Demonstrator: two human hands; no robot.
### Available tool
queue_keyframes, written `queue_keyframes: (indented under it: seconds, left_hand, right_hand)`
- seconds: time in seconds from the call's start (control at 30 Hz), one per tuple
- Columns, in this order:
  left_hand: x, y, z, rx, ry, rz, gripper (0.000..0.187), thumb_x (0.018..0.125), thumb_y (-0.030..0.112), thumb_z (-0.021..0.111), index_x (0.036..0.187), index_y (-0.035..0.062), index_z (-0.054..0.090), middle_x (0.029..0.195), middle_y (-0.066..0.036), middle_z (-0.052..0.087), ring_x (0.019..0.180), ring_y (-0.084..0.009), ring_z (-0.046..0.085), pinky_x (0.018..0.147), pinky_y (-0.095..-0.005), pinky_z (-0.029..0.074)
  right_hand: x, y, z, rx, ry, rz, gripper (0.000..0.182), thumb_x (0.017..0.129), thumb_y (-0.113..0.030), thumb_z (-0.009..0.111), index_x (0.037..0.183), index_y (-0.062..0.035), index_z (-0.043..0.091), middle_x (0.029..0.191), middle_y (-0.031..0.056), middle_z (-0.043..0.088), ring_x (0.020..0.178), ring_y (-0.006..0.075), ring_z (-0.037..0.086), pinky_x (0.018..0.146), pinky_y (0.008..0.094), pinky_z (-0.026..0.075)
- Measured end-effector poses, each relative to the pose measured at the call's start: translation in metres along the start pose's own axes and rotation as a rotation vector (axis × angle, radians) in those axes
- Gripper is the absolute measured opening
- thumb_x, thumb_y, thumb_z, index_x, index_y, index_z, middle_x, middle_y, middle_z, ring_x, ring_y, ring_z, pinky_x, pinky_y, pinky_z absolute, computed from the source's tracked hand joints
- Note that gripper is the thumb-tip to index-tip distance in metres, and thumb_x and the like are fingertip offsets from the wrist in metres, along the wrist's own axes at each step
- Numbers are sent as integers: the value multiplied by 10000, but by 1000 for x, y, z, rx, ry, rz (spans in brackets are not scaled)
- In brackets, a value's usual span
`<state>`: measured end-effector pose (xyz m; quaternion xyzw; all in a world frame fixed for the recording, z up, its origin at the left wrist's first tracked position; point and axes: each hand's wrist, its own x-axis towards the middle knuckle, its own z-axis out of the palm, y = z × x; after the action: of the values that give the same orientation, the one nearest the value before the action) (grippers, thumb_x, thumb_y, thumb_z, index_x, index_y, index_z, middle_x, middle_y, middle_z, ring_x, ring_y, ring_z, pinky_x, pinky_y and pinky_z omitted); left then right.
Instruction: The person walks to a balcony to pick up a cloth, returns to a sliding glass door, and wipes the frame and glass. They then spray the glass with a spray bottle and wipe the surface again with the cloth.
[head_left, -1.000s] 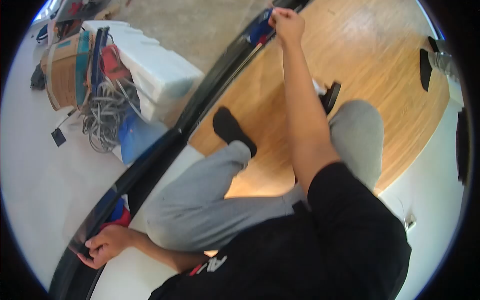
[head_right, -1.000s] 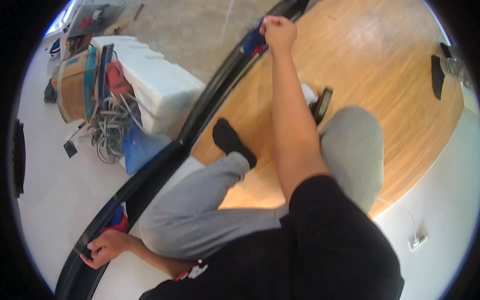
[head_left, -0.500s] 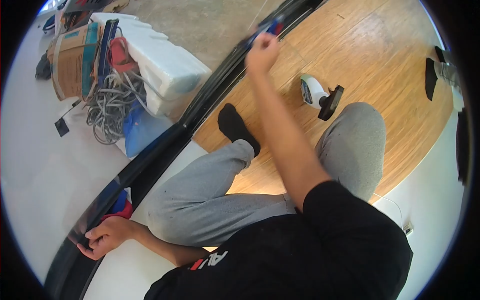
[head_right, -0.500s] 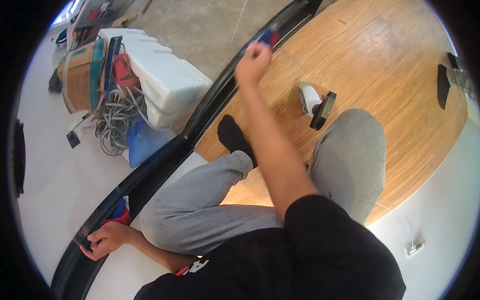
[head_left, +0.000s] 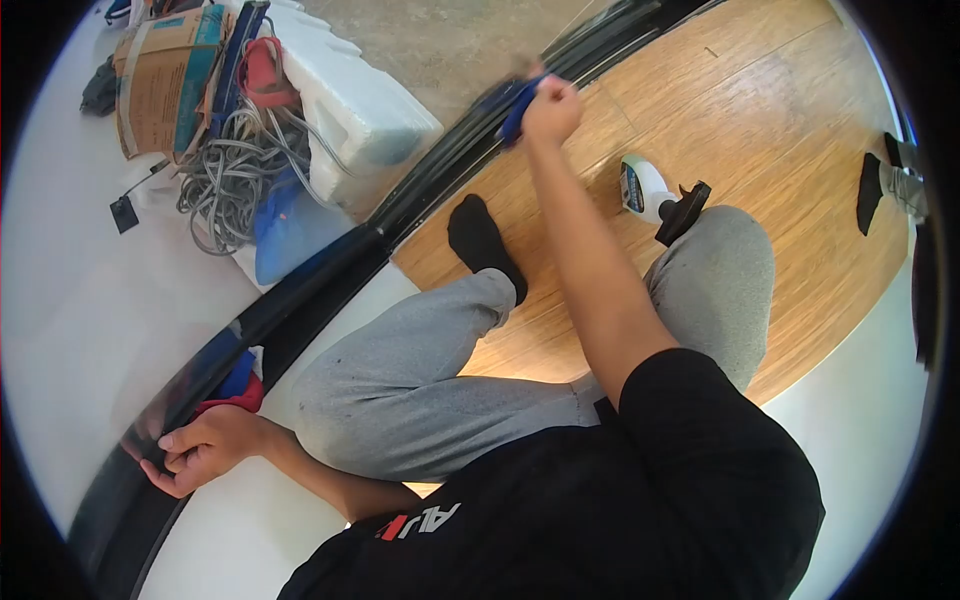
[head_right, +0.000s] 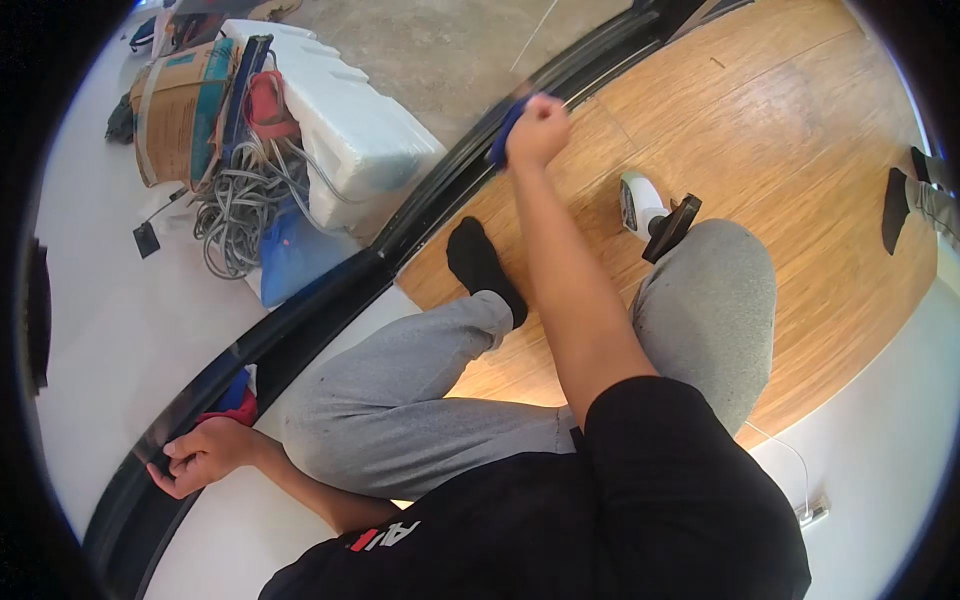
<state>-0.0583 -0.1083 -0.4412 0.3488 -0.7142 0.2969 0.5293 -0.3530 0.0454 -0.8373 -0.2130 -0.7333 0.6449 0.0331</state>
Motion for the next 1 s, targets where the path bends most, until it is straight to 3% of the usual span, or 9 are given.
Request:
queue_keyframes:
  seconds: [0.07,0.17,0.3,0.37,0.43,0.53,0.67,0.77,1.0]
  left_hand:
    - [-2,-1,2,7,34,-6,350,1042,183,492,1292,-51,425,676,49,328,583,-88,348,596,-220,325]
    - [-3,-1,3,-9,41,-11,355,1042,202,499,1283,-52,438,689,45,332,581,-86,347,588,-218,325]
    - [-3,1,-1,2,33,20,350,1042,199,497,1281,-50,440,696,41,344,589,-86,351,600,-228,338]
    - [-2,3,2,-34,34,-4,350,1042,199,497,1284,-47,439,697,39,351,594,-87,354,610,-234,345]
    - [-3,1,6,-30,50,-20,341,1041,185,492,1287,-44,435,697,37,356,595,-90,353,620,-236,348]
    - [0,-3,0,-4,10,-12,333,1040,173,484,1289,-41,430,697,35,359,596,-91,351,623,-234,347]
    - [-3,3,-3,-4,-6,-53,330,1040,174,479,1288,-38,429,699,36,355,606,-92,355,623,-231,347]
    - [-3,-1,5,-11,36,-48,335,1040,179,483,1292,-34,427,702,36,350,609,-92,363,625,-230,350]
    - [-3,6,0,-10,19,-80,327,1037,157,488,1298,-29,424,715,33,351,627,-98,376,626,-238,355]
  right_hand:
    - [-42,24,-8,-217,-208,-107,30,856,-47,673,873,-29,655,834,106,679,794,252,651,750,359,514]
    - [-48,13,-6,-205,-174,-62,50,864,-70,675,862,-30,645,819,114,673,795,269,656,741,358,514]
    - [-51,-33,2,65,20,34,100,908,-97,657,945,-22,603,848,102,650,789,234,625,739,345,502]
    - [-107,-21,-2,49,-141,-36,85,952,-86,601,954,-2,589,850,101,643,776,207,622,733,333,504]
    - [-147,-26,-5,133,-297,271,94,948,-96,617,932,-6,597,808,84,637,761,182,615,717,332,503]
    - [-76,7,-6,247,-267,272,108,926,-108,659,916,-6,625,788,65,641,700,159,612,687,315,503]
    - [-64,12,2,100,-83,-78,90,921,-94,673,908,-6,665,806,59,656,603,133,605,584,285,510]
    - [-80,-2,-6,275,-237,199,70,915,-75,682,906,-8,662,783,57,657,622,119,614,582,275,520]
    - [-65,-16,-12,220,-218,200,62,920,-50,674,915,10,657,761,58,657,635,127,634,600,271,548]
